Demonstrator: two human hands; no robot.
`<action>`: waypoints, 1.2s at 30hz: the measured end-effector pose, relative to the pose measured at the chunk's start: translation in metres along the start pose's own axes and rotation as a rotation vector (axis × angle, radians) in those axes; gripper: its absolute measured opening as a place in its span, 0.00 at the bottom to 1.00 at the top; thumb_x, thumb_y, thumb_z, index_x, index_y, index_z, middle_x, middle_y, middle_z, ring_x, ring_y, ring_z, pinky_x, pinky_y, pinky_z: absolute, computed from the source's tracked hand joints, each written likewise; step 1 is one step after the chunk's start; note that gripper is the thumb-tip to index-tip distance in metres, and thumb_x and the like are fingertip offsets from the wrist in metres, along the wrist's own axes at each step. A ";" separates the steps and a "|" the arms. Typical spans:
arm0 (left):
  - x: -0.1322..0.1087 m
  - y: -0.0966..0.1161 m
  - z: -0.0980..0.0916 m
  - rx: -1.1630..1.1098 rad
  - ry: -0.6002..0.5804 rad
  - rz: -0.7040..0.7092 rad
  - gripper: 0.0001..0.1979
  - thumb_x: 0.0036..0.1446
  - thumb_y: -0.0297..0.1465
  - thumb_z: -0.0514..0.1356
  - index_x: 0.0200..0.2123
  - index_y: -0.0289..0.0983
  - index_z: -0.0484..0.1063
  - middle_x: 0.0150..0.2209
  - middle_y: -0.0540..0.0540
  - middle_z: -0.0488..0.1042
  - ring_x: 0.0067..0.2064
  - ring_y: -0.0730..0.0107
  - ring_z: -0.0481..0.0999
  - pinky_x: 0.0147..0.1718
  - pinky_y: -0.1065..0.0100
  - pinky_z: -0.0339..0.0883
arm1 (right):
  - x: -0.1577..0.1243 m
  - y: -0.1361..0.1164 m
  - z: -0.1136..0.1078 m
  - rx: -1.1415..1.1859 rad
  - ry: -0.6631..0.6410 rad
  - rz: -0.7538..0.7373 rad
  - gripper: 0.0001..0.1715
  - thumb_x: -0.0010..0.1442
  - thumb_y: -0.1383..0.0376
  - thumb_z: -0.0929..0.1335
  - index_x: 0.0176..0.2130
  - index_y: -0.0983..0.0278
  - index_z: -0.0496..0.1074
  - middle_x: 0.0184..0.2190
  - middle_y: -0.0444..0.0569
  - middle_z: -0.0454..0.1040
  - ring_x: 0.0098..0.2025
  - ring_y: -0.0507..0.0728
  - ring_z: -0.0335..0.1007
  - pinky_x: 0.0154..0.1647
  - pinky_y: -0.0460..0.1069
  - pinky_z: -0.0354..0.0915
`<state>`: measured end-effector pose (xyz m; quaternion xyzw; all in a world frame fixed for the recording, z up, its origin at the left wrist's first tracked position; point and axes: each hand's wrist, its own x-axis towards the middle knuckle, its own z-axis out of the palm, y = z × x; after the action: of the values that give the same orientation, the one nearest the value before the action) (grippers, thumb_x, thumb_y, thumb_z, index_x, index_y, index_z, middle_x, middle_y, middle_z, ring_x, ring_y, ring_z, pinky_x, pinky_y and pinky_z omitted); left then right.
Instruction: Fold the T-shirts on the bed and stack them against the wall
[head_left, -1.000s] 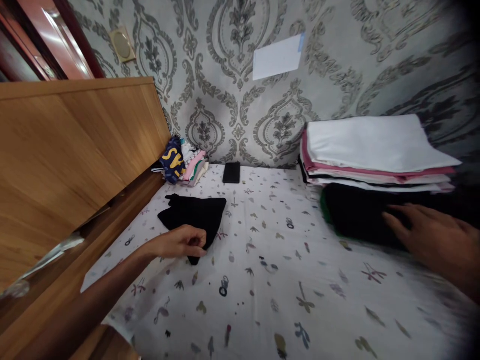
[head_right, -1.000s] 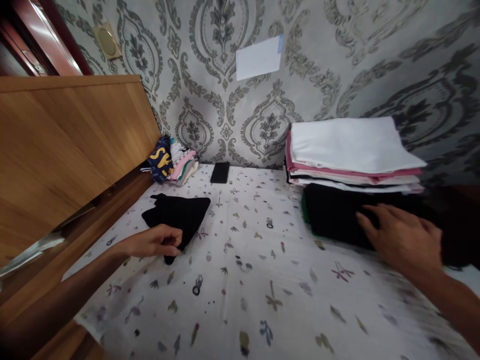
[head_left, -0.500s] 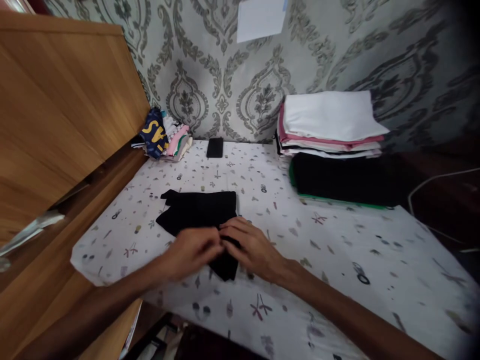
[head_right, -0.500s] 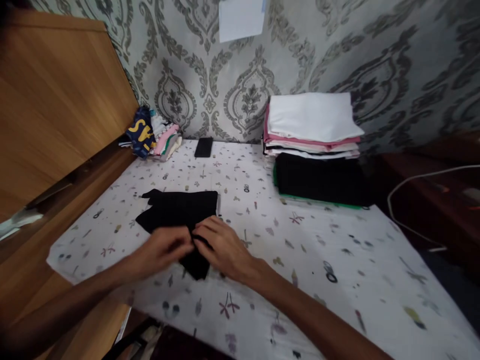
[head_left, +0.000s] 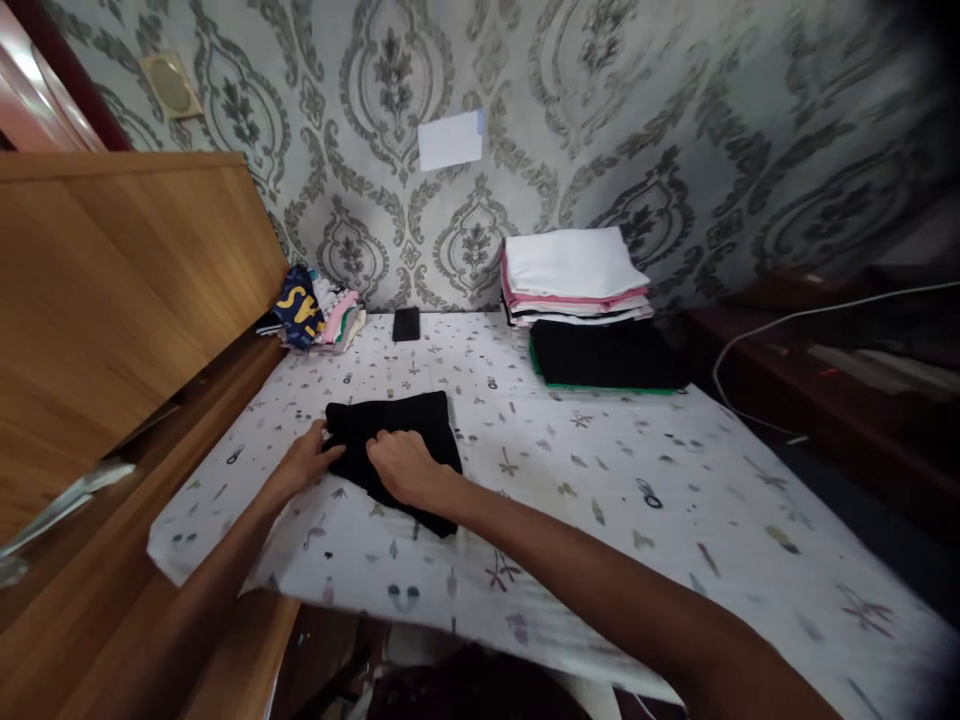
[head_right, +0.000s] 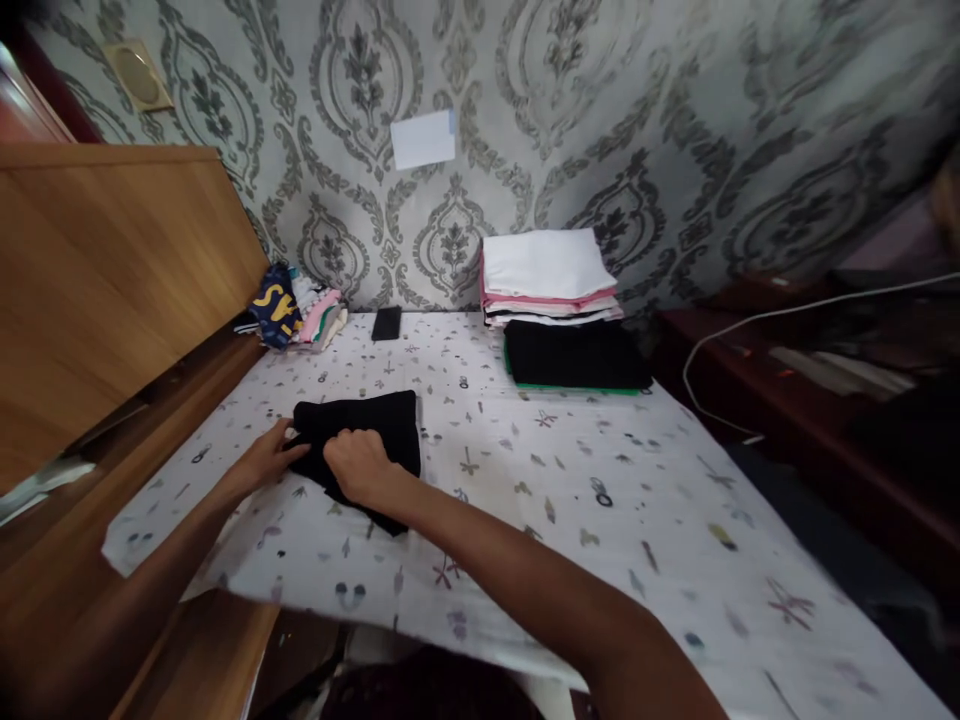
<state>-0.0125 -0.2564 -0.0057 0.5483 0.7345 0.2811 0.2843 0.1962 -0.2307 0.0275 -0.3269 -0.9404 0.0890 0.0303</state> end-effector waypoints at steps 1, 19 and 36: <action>-0.006 0.004 0.000 -0.088 -0.013 -0.015 0.28 0.45 0.48 0.64 0.46 0.39 0.65 0.21 0.58 0.63 0.20 0.70 0.64 0.20 0.70 0.53 | -0.002 0.001 -0.001 0.048 0.001 0.018 0.12 0.62 0.74 0.64 0.43 0.67 0.74 0.42 0.57 0.78 0.42 0.61 0.75 0.36 0.51 0.64; -0.088 0.176 0.061 -0.162 -0.084 0.916 0.10 0.62 0.35 0.56 0.37 0.38 0.74 0.37 0.45 0.76 0.43 0.62 0.74 0.47 0.62 0.66 | -0.135 0.047 -0.033 1.731 0.534 0.255 0.32 0.57 0.44 0.69 0.55 0.56 0.67 0.39 0.46 0.77 0.38 0.56 0.74 0.38 0.51 0.69; -0.112 0.145 0.111 -0.179 -0.569 0.645 0.13 0.66 0.38 0.54 0.45 0.38 0.74 0.39 0.43 0.77 0.40 0.64 0.77 0.38 0.66 0.70 | -0.258 0.065 0.012 1.658 0.742 0.757 0.28 0.41 0.48 0.80 0.29 0.62 0.69 0.25 0.40 0.71 0.27 0.51 0.65 0.31 0.47 0.62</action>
<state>0.1886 -0.3186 0.0358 0.7784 0.3911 0.2558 0.4192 0.4362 -0.3425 0.0040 -0.4890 -0.3438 0.6162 0.5128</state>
